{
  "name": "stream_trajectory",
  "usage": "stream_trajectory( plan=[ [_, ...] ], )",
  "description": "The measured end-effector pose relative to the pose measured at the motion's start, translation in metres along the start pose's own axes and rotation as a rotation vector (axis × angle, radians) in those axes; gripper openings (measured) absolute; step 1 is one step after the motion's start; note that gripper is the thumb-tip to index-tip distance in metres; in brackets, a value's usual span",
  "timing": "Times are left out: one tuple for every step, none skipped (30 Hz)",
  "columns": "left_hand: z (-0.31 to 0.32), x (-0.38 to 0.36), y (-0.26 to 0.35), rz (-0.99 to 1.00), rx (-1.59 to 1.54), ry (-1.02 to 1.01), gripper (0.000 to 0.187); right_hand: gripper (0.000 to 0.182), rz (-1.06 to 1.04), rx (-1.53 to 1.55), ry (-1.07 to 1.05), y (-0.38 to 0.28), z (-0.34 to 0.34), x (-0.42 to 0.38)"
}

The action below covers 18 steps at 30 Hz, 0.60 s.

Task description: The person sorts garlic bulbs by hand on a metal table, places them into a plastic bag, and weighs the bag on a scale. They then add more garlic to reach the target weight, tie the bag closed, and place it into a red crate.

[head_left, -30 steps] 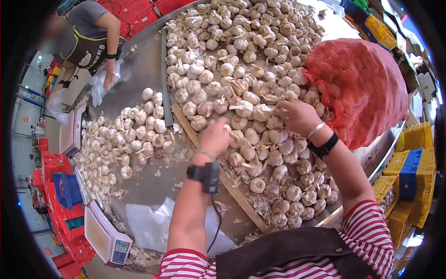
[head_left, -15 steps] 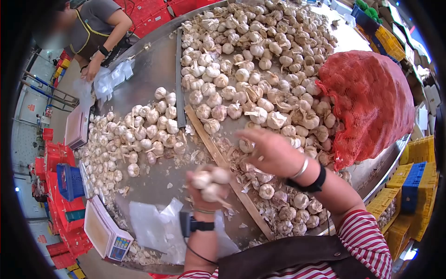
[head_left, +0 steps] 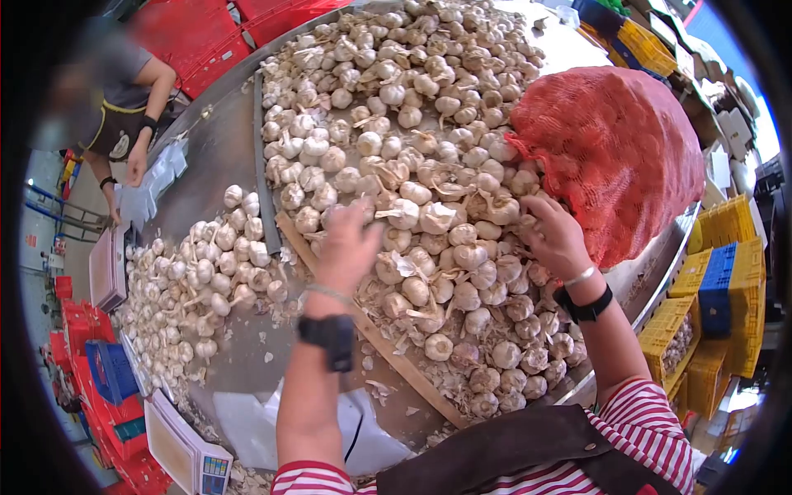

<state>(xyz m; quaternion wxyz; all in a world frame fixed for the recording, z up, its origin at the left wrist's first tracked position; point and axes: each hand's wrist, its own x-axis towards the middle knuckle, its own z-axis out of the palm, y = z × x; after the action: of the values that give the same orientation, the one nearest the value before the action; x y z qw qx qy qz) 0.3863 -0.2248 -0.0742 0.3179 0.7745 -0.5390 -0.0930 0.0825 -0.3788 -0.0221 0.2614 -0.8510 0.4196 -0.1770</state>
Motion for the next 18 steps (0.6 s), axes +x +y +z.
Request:
stream_trajectory(
  plan=[
    [0.019,0.006,0.018,-0.029,0.062,-0.087,0.051,0.040,-0.095,-0.118,0.019,-0.001,0.001,0.009],
    [0.034,0.011,0.033,-0.059,0.127,-0.172,0.056,0.042,-0.191,-0.237,0.036,-0.002,0.003,0.016],
    [0.047,0.013,0.037,-0.050,0.129,-0.176,0.056,0.047,-0.178,-0.303,-0.058,-0.001,0.006,0.021],
    [0.059,0.013,0.039,-0.099,0.100,-0.100,0.058,0.047,-0.171,-0.300,-0.054,-0.003,0.011,0.028],
    [0.067,0.012,0.038,-0.150,0.072,-0.025,0.061,0.047,-0.105,-0.383,-0.153,-0.005,0.017,0.035],
    [0.069,0.009,0.037,-0.149,0.078,-0.031,0.061,0.046,-0.039,-0.463,-0.255,-0.004,0.022,0.040],
    [0.069,0.005,0.035,-0.144,0.050,-0.018,0.062,0.045,-0.100,-0.435,-0.194,0.001,0.027,0.040],
    [0.067,-0.001,0.034,-0.140,0.024,-0.003,0.063,0.045,-0.101,-0.424,-0.195,0.002,0.028,0.039],
    [0.063,-0.006,0.033,-0.168,-0.039,-0.002,0.062,0.046,-0.102,-0.416,-0.167,0.000,0.027,0.039],
    [0.061,-0.011,0.029,-0.170,-0.029,0.001,0.062,0.046,-0.103,-0.410,-0.139,-0.002,0.027,0.039],
    [0.063,-0.018,0.021,-0.152,-0.104,0.057,0.063,0.047,-0.124,-0.435,-0.126,0.002,0.029,0.038],
    [0.065,-0.024,0.009,-0.136,-0.176,0.118,0.063,0.046,-0.151,-0.314,-0.071,0.009,0.030,0.034],
    [0.070,-0.031,-0.003,-0.198,-0.216,0.180,0.064,0.045,-0.194,-0.182,-0.020,0.015,0.032,0.033],
    [0.073,-0.041,-0.010,-0.187,-0.235,0.245,0.062,0.041,-0.138,-0.125,-0.041,0.021,0.030,0.031],
    [0.083,-0.043,-0.033,-0.308,-0.348,0.063,0.058,0.037,-0.046,-0.085,-0.021,0.011,0.022,0.027],
    [0.067,-0.051,-0.011,-0.194,-0.202,0.186,0.053,0.037,0.038,0.062,-0.037,0.028,0.029,0.027],
    [0.054,-0.056,0.003,-0.077,-0.150,0.191,0.053,0.037,0.272,0.408,-0.133,0.020,0.024,0.023],
    [0.056,-0.061,0.006,-0.048,-0.171,0.145,0.054,0.039,0.110,0.605,-0.052,0.035,0.031,0.023]
  ],
)
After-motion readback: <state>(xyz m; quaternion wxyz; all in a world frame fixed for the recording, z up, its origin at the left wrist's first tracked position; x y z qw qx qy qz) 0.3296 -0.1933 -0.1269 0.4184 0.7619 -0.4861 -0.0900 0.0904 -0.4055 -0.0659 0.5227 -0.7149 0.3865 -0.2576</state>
